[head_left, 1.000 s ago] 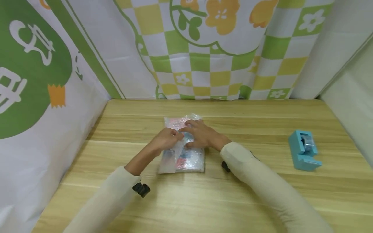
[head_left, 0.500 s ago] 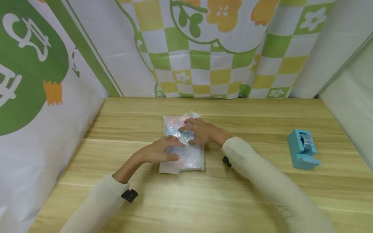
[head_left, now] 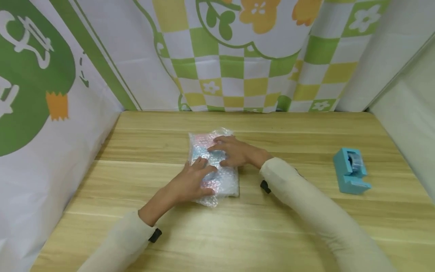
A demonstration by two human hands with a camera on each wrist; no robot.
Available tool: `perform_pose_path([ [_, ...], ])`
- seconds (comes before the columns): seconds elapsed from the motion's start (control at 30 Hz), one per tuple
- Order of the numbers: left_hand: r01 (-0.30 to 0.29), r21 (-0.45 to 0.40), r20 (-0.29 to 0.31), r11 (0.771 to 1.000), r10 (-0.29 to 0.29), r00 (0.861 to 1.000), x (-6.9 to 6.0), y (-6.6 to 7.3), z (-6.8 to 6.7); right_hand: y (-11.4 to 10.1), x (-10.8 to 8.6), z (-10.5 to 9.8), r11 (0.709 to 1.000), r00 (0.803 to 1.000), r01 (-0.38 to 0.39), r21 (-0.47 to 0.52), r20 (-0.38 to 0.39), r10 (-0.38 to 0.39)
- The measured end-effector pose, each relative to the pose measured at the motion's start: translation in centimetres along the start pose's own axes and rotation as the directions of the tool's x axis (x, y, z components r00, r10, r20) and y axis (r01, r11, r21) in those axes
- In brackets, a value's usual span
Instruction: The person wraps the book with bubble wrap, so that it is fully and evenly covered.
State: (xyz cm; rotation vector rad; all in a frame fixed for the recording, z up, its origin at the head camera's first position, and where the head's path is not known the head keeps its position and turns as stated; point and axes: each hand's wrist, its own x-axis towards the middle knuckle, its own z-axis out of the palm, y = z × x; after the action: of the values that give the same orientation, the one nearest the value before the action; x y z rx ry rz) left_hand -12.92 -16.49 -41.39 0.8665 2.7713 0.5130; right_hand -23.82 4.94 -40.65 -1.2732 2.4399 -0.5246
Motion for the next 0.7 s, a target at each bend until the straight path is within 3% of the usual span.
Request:
perform_pose_path([
  [0.17,-0.047,0.063,-0.031,0.997,0.049,0.998,0.2,0.3,0.3,0.5,-2.1,0.2,0.999,0.987,0.011,0.050,-0.159,-0.003],
  [0.27,-0.054,0.079,-0.035,0.995,0.057,0.998,0.3,0.5,0.4,0.2,-4.7,-0.6,0.992,0.961,-0.102,0.072,-0.249,0.117],
  [0.33,-0.059,0.091,-0.034,0.994,0.062,0.998,0.4,0.6,0.4,0.1,-7.1,-1.6,0.970,0.923,-0.222,0.100,-0.300,0.242],
  [0.4,-0.067,0.095,-0.036,0.993,0.070,0.997,0.5,0.6,0.4,0.2,-10.1,-2.6,0.928,0.859,-0.343,0.143,-0.352,0.372],
  [0.47,-0.076,0.103,-0.039,0.992,0.080,0.996,0.5,0.6,0.5,0.7,-13.5,-3.3,0.870,0.775,-0.453,0.196,-0.394,0.493],
  [0.63,-0.089,0.102,-0.065,0.991,0.096,0.993,0.7,0.6,0.5,2.1,-22.7,-3.8,0.715,0.568,-0.581,0.388,-0.436,0.698],
  [0.7,-0.084,0.092,-0.068,0.992,0.091,0.994,0.6,0.5,0.5,2.5,-25.7,-3.5,0.640,0.473,-0.617,0.458,-0.434,0.767],
])
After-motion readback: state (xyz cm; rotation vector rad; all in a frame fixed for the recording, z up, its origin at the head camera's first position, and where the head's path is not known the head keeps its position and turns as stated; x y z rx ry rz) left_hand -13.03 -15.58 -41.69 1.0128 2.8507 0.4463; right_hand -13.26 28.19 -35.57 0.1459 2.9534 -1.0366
